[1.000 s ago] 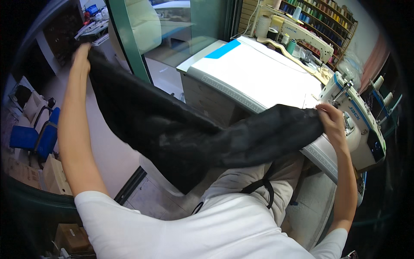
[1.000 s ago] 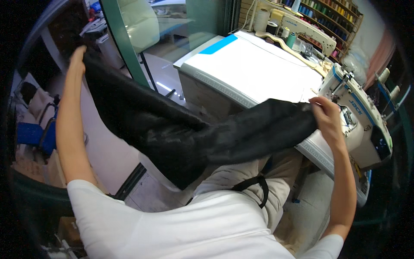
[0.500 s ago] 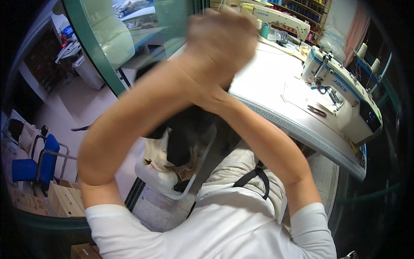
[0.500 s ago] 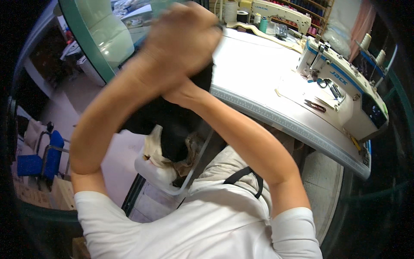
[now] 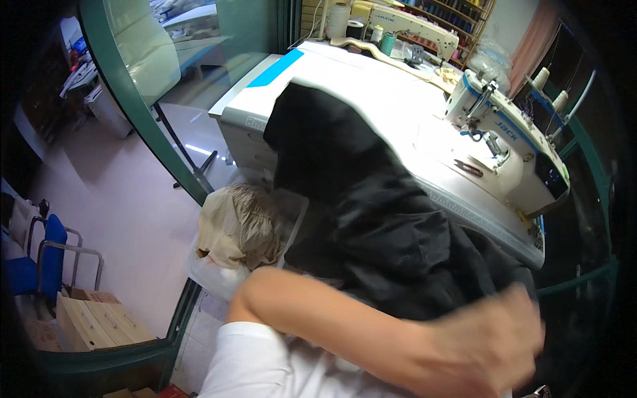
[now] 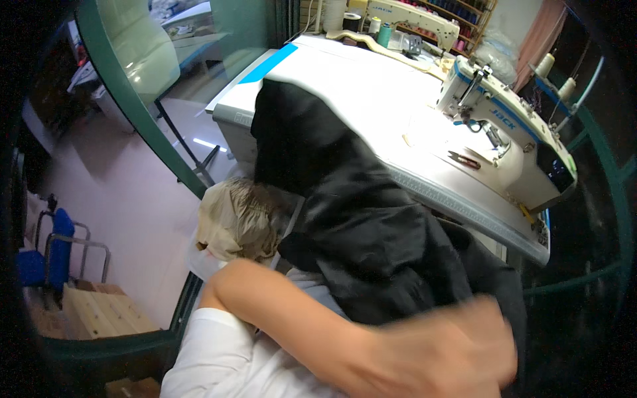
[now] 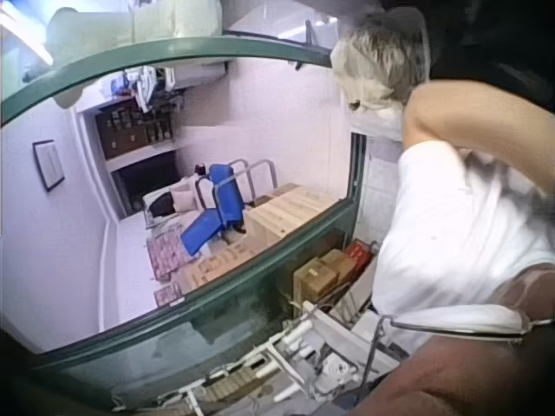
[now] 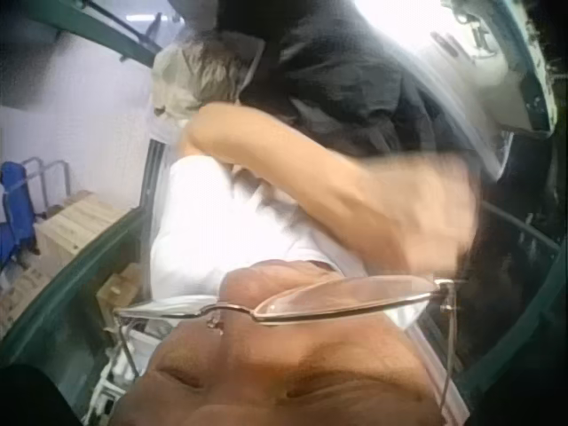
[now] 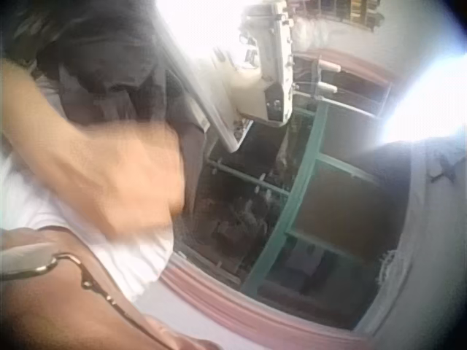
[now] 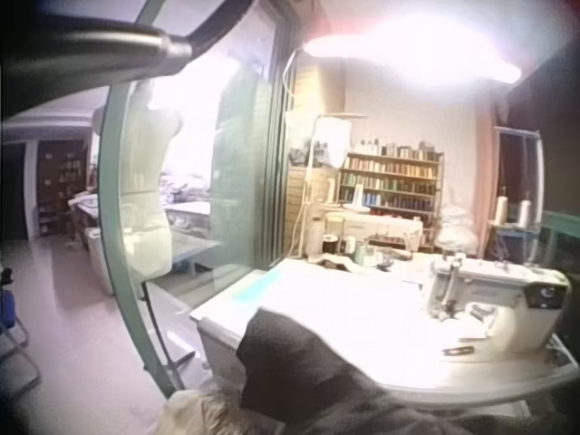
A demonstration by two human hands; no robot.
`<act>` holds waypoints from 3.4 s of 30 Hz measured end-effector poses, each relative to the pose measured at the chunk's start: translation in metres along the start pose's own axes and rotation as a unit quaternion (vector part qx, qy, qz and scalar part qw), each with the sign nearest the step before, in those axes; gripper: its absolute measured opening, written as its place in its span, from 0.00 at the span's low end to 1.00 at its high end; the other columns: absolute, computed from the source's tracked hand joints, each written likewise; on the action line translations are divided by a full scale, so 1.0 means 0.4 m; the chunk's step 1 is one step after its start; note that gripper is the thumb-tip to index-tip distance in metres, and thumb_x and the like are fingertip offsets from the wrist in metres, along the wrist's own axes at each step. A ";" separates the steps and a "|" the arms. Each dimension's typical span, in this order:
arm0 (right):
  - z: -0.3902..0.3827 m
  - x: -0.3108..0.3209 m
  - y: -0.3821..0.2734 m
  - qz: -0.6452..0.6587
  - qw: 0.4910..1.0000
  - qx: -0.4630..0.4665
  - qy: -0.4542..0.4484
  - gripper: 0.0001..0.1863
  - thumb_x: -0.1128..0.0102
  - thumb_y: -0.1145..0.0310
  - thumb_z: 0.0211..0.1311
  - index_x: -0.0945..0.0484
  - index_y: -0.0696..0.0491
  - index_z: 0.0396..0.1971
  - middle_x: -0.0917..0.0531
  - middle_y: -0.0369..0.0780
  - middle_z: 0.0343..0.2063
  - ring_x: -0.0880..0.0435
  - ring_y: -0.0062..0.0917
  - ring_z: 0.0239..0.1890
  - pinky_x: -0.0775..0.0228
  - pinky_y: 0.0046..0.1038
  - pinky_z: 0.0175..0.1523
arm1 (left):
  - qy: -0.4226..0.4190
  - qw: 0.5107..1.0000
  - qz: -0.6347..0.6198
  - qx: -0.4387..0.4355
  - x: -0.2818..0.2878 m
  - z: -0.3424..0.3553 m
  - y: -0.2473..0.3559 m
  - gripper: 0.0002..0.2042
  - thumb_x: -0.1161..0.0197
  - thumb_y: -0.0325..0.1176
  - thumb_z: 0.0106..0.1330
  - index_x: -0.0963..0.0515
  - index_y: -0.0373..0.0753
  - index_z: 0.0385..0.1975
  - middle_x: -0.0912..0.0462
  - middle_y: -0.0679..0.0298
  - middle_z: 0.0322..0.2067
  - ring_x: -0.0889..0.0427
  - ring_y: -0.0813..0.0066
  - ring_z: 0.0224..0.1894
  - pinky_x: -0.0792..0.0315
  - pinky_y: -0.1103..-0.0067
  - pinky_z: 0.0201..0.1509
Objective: The person hand-sews a black fabric bag using a needle and thread. They repeatedly insert the needle through the fabric, pull the thread tight, and adjust the bag's position to work on different sections of the seam. The person also uses a white plastic strap as a guide or marker during the process.
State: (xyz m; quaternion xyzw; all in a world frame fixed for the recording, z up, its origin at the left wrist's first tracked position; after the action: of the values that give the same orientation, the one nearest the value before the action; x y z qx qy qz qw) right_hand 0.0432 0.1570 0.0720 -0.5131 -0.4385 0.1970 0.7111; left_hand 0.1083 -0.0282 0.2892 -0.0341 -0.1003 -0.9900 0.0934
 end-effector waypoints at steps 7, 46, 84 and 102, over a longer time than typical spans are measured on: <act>-0.008 0.132 -0.025 0.015 0.994 0.003 0.112 0.12 0.43 0.71 0.66 0.26 0.55 0.48 0.19 0.40 0.44 0.23 0.22 0.46 0.33 0.23 0.48 | 0.033 0.857 0.458 0.236 0.339 -0.038 -0.320 0.06 0.35 0.23 0.50 0.20 0.34 0.29 0.26 0.40 0.46 0.24 0.45 0.45 0.28 0.66 0.45; -0.540 0.745 0.204 0.356 0.815 -0.185 0.418 0.06 0.37 0.66 0.64 0.20 0.51 0.35 0.17 0.35 0.30 0.18 0.19 0.27 0.27 0.17 0.27 | 0.663 0.452 0.162 0.574 1.638 -0.833 0.143 0.07 0.44 0.33 0.65 0.23 0.36 0.31 0.17 0.55 0.36 0.18 0.56 0.42 0.22 0.59 0.54; -0.284 0.255 0.026 0.448 0.890 -0.060 0.057 0.12 0.48 0.70 0.73 0.23 0.59 0.50 0.17 0.35 0.38 0.19 0.14 0.35 0.23 0.20 0.42 | -0.171 0.765 0.154 0.602 0.179 -0.642 -0.326 0.18 0.31 0.31 0.60 0.22 0.28 0.48 0.21 0.53 0.51 0.21 0.63 0.53 0.30 0.74 0.59; -0.285 0.209 -0.072 0.303 0.933 -0.182 -0.074 0.22 0.47 0.68 0.71 0.32 0.62 0.61 0.21 0.32 0.30 0.28 0.11 0.17 0.35 0.15 0.20 | -0.137 0.951 0.183 0.209 0.118 -0.309 -0.368 0.11 0.39 0.10 0.51 0.21 0.27 0.34 0.20 0.47 0.44 0.18 0.56 0.44 0.22 0.74 0.47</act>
State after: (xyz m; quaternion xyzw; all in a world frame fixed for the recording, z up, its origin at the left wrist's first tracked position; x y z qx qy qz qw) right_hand 0.1776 0.1432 0.1231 -0.7263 -0.3418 0.3570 0.4776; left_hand 0.0276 0.0798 0.1442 -0.1670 -0.3089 -0.8985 0.2635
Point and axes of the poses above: each hand's wrist, its own z-axis towards the middle knuckle, its own x-axis out of the back of the hand, y = z × x, the point moved 6 cm from there along z, towards the middle knuckle
